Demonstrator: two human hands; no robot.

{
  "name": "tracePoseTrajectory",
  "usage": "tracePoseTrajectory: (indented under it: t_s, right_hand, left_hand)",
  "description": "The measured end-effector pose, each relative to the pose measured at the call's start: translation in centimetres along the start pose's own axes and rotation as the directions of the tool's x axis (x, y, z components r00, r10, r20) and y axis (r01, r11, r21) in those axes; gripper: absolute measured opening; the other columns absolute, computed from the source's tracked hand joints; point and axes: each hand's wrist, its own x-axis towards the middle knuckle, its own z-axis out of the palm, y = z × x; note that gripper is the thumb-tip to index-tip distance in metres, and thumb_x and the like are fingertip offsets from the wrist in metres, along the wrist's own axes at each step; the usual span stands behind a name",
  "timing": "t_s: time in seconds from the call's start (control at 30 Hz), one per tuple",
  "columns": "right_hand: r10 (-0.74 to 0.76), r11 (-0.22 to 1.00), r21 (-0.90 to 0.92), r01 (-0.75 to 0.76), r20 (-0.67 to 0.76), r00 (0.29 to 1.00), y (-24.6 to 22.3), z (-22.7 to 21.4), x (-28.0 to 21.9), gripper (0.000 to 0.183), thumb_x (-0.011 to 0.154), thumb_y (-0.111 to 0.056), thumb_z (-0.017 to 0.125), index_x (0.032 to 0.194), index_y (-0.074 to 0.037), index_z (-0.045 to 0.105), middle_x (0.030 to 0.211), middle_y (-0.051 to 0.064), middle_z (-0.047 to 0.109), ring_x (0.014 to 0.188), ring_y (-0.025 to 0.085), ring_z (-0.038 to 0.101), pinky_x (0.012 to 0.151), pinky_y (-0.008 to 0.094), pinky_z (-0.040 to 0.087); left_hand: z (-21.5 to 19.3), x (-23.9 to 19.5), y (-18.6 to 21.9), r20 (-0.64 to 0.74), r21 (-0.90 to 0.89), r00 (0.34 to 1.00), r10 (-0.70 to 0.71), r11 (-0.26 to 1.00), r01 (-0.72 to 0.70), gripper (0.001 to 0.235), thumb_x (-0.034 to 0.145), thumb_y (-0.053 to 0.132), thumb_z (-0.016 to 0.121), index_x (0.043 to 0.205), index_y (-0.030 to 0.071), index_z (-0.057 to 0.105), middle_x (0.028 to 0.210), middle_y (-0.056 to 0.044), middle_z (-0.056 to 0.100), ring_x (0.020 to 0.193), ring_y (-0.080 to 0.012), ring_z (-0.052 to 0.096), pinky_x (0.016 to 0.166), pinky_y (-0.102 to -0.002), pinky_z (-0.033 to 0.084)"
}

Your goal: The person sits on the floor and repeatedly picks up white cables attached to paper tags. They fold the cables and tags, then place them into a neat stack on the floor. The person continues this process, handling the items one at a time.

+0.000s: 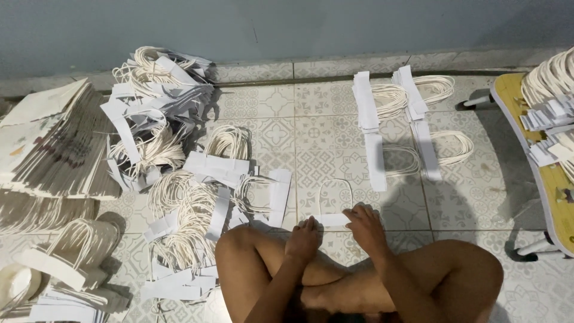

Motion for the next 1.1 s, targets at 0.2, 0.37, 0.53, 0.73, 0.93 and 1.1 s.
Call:
tracePoseTrajectory:
  t_s: [0.2,0.37,0.53,0.73,0.93,1.1]
  right_hand:
    - [-0.001,1.0,-0.027,0.002,0.026,1.0,-0.8,-1.2,0.0,0.041,0.093,-0.028,0.072,0.132,-0.019,0.068,0.111,0.008,0.063,0.104,0.032,0.063,0.084,0.051,0.052]
    - [-0.007,0.998,-0.058,0.006,-0.013,1.0,-2.8,-2.1,-0.6,0.045,0.093,-0.025,0.071,0.136,-0.012,0.064,0.12,0.015,0.063,0.111,0.036,0.063,0.084,0.053,0.052]
    - [-0.11,0.991,-0.086,0.098,-0.154,0.982,-7.3,-2.2,-0.7,0.046,0.091,-0.02,0.072,0.134,-0.003,0.065,0.13,0.022,0.062,0.116,0.039,0.062,0.087,0.054,0.052]
    - [-0.054,0.995,0.096,0.03,0.264,0.963,-11.0,-2.4,-0.4,0.07,0.096,-0.017,0.06,0.159,0.0,0.033,0.167,0.022,0.031,0.152,0.04,0.033,0.124,0.055,0.026]
    - [-0.03,0.996,0.093,-0.013,0.441,0.897,-10.8,-1.2,-0.2,0.08,0.098,-0.019,0.056,0.164,-0.006,0.013,0.174,0.011,0.007,0.16,0.022,0.007,0.129,0.043,0.0]
    - [-0.085,0.989,-0.077,0.123,0.377,0.922,-9.8,1.0,-0.6,0.074,0.098,-0.029,0.055,0.16,0.0,0.025,0.173,0.014,0.011,0.157,0.025,0.017,0.127,0.052,0.006]
  left_hand:
    - [-0.1,0.4,0.2,-0.055,0.017,0.998,-0.011,1.0,0.012,0.045,0.094,0.013,0.066,0.134,-0.007,0.06,0.144,-0.026,0.047,0.132,-0.0432,0.048,0.097,-0.051,0.048]
    - [1.4,1.0,-0.3,-0.066,0.018,0.998,-0.018,1.0,0.019,0.046,0.092,0.014,0.068,0.133,-0.006,0.061,0.141,-0.025,0.047,0.127,-0.0417,0.049,0.095,-0.049,0.045]
    - [0.0,0.4,0.2,-0.055,0.086,0.998,-0.009,0.996,0.014,0.048,0.093,0.016,0.068,0.135,-0.006,0.06,0.14,-0.023,0.049,0.128,-0.0409,0.046,0.096,-0.047,0.043]
    - [0.4,1.2,0.1,0.086,0.076,0.996,-0.027,0.997,0.021,0.063,0.094,0.037,0.066,0.141,-0.003,0.057,0.151,-0.021,0.041,0.136,-0.0394,0.037,0.103,-0.046,0.037]
    - [4.2,2.8,-0.6,0.086,0.159,0.994,-0.066,0.986,0.052,0.073,0.1,0.036,0.06,0.16,0.005,0.032,0.163,-0.019,0.031,0.149,-0.0361,0.027,0.114,-0.049,0.031]
    - [3.6,2.6,-0.3,0.124,0.196,0.99,-0.065,0.98,0.039,0.072,0.1,0.037,0.061,0.159,0.006,0.035,0.163,-0.018,0.029,0.148,-0.0382,0.026,0.113,-0.05,0.031]
